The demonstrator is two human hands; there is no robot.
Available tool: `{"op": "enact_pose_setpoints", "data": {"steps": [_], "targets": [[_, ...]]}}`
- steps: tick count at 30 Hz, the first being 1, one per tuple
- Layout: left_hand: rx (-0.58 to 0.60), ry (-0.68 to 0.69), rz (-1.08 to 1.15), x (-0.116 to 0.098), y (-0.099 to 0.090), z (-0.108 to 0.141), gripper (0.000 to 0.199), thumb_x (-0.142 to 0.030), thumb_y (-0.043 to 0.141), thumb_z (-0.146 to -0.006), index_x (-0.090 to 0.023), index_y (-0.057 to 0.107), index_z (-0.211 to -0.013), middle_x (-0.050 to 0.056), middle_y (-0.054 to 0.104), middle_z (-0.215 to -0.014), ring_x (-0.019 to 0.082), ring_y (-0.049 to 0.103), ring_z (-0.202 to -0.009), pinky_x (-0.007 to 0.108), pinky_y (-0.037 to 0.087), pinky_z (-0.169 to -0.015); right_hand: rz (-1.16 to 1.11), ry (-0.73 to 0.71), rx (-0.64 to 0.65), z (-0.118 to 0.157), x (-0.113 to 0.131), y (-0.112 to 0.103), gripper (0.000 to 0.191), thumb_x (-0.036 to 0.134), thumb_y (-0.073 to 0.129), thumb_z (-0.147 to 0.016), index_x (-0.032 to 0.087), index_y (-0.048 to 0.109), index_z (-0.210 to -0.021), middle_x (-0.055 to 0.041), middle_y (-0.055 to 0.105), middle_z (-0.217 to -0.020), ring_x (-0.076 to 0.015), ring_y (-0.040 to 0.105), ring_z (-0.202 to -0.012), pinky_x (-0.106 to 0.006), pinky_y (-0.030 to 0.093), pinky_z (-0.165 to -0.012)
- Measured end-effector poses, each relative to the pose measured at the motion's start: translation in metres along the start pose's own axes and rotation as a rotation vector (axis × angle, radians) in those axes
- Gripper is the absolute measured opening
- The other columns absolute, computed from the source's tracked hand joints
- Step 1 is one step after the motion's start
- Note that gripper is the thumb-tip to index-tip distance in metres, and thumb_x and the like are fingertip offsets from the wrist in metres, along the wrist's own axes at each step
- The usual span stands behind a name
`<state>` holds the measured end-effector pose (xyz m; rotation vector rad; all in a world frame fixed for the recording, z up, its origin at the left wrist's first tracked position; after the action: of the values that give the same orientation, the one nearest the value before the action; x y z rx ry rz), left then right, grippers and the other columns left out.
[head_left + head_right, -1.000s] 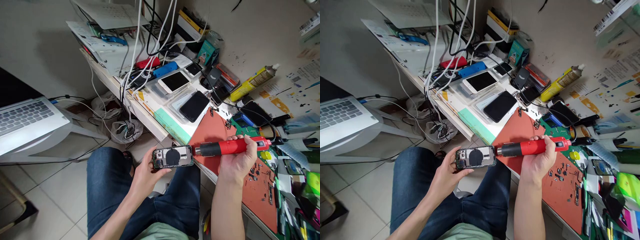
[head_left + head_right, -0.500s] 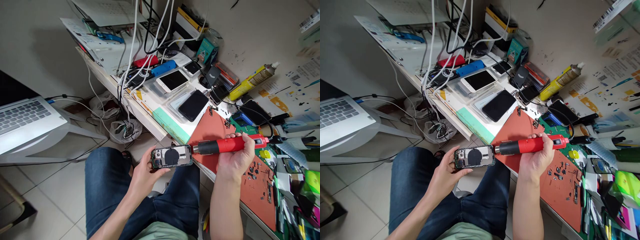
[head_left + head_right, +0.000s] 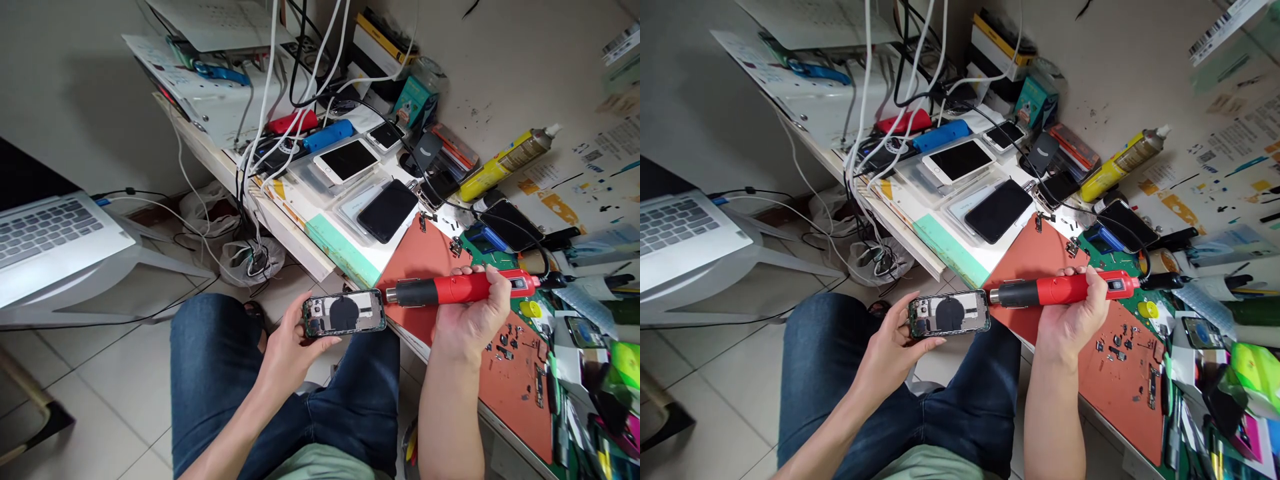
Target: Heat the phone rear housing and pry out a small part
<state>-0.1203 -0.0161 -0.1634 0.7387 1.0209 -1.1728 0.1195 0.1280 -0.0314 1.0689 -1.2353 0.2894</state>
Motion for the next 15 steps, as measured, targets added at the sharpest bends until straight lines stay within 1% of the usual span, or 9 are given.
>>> {"op": "enact_pose_setpoints", "data": {"steps": [7,12,15], "targets": [[0.001,-0.014,-0.008,-0.0012,-0.0003,-0.0001,0.101,-0.048,0.091,-0.073,-0.025,0.044,-0.159,0.008,0.081,-0.111,0.032,0.083,-0.099,0.041,0.065,-0.086,0.016,-0.003,0.009,0.0003,-0.0010,0.0002,0.019,0.023,0.077,-0.081,0.021,0.060,-0.089,0.0032,0.057,-0.086,-0.0116,0.061,-0.072,-0.025,0.062,-0.069],[0.005,-0.012,0.014,-0.0004,0.0005,-0.0001,0.101,-0.046,0.092,-0.073,-0.025,0.044,-0.159,0.007,0.081,-0.112,0.032,0.082,-0.101,0.042,0.065,-0.089,0.041,0.005,0.011,0.0020,0.0014,-0.0043,0.022,0.025,0.080,-0.080,0.021,0.060,-0.090,0.0037,0.057,-0.085,-0.0120,0.062,-0.072,-0.026,0.062,-0.069],[0.000,-0.008,0.025,-0.0016,0.0010,0.0006,0.100,-0.045,0.093,-0.073,-0.025,0.045,-0.159,0.008,0.081,-0.113,0.032,0.082,-0.099,0.042,0.065,-0.088,0.046,0.008,-0.001,0.0030,0.0032,-0.0066,0.023,0.025,0.080,-0.078,0.021,0.060,-0.089,0.0036,0.057,-0.085,-0.0115,0.061,-0.071,-0.025,0.062,-0.069]]}}
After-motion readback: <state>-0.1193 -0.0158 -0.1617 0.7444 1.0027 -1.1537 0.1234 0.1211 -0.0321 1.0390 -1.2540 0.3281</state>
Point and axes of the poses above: each hand's wrist, its own z-axis away from the middle knuckle, its own y-axis out of the palm, x = y × z, the point moved 2 cm from there along -z, towards the middle knuckle
